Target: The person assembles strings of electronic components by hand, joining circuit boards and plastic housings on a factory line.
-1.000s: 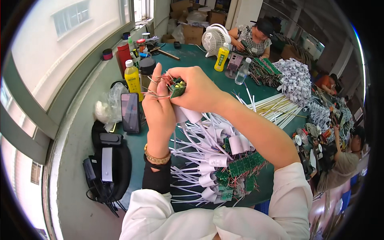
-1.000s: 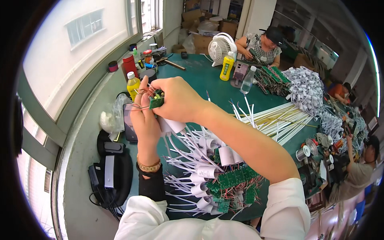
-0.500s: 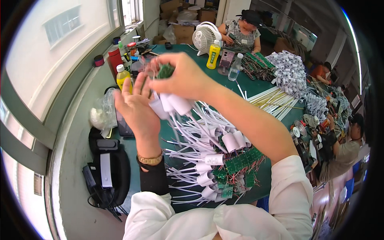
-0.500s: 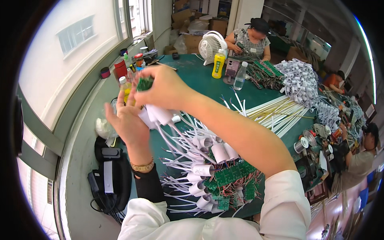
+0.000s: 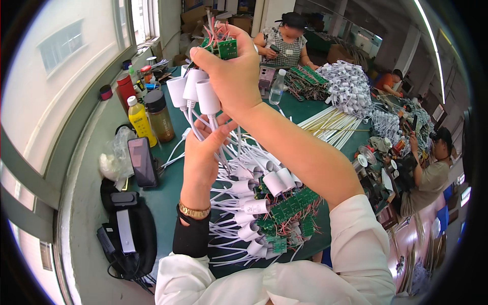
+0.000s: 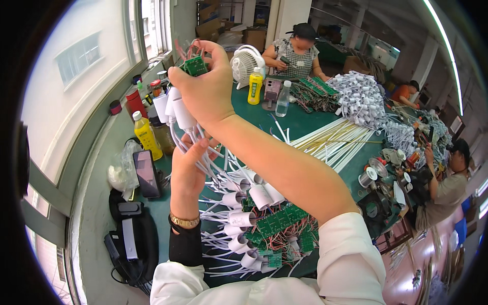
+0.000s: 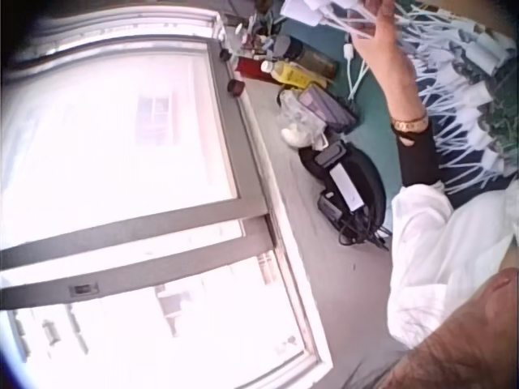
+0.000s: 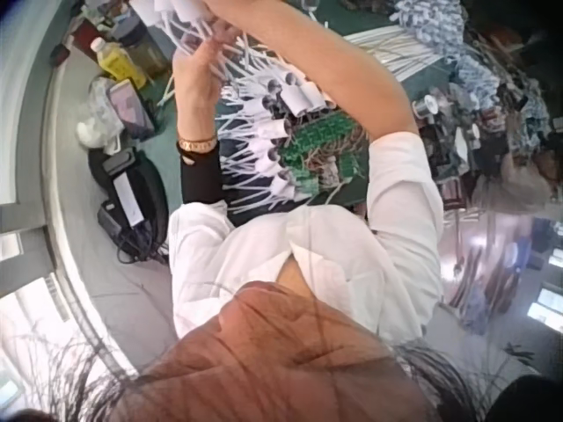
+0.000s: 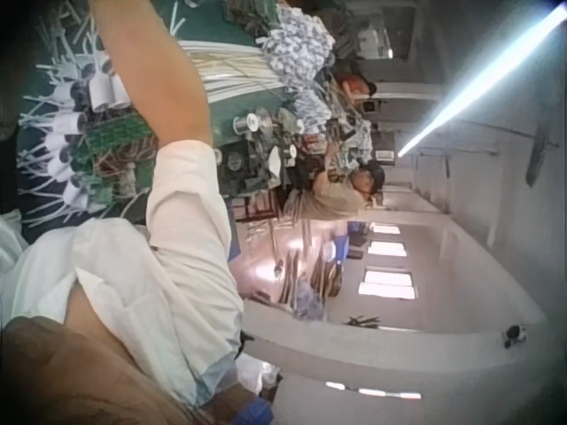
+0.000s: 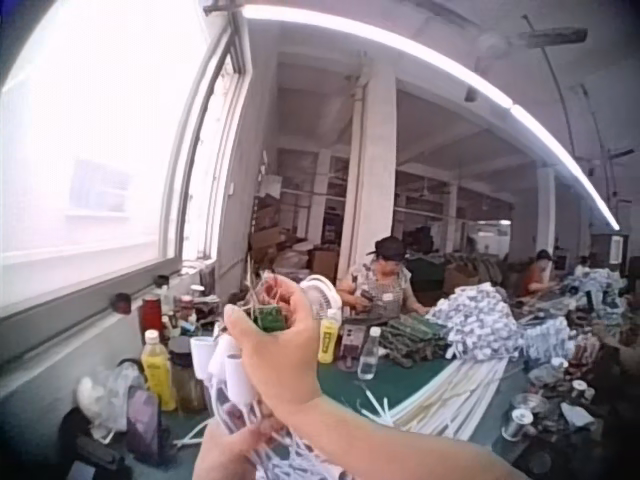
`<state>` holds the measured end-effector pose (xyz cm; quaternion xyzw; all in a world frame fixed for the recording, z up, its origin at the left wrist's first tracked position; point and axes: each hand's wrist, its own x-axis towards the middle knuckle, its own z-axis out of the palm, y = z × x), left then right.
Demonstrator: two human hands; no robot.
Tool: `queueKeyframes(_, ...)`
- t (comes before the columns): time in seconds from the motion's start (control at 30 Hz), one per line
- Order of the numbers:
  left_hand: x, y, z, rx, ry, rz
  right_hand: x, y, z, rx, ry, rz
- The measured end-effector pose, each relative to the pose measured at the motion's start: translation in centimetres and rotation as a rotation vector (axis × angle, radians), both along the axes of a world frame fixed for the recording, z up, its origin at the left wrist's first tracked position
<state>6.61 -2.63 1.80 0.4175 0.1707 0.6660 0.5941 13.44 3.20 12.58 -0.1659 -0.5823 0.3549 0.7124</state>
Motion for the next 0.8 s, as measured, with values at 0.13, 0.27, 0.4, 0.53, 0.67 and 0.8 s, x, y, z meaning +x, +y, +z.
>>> queueKeyframes(0.13, 2.0, 0.2, -0.8, 0.001, 0.067, 0.231, 0.6, 0.1, 0.1, -0.125, 0.116, 0.117)
queueKeyframes(0.27, 0.7, 0.2, -0.5, -0.014, -0.014, -0.145, 1.3, -0.6, 0.2, -0.263, 0.243, 0.255)
queueKeyframes(0.4, -1.1, -0.1, 0.0, -0.024, 0.391, 0.205, 3.5, 1.1, -0.8, -0.449, 0.379, 0.378)
queueKeyframes(0.53, -4.3, -0.2, 0.4, -0.187, 0.665, 0.227, 6.9, 4.9, -4.8, -0.829, -0.068, 0.389)
queueKeyframes(0.67, -6.9, 2.6, 0.2, -0.284, 0.985, 0.273, 11.2, 4.8, -5.6, -0.995, -0.407, 0.265)
queueKeyframes(0.8, -7.7, 7.5, -1.5, -0.215, 1.146, 0.329, 16.4, 3.7, -4.1, -0.809, -0.298, 0.416)
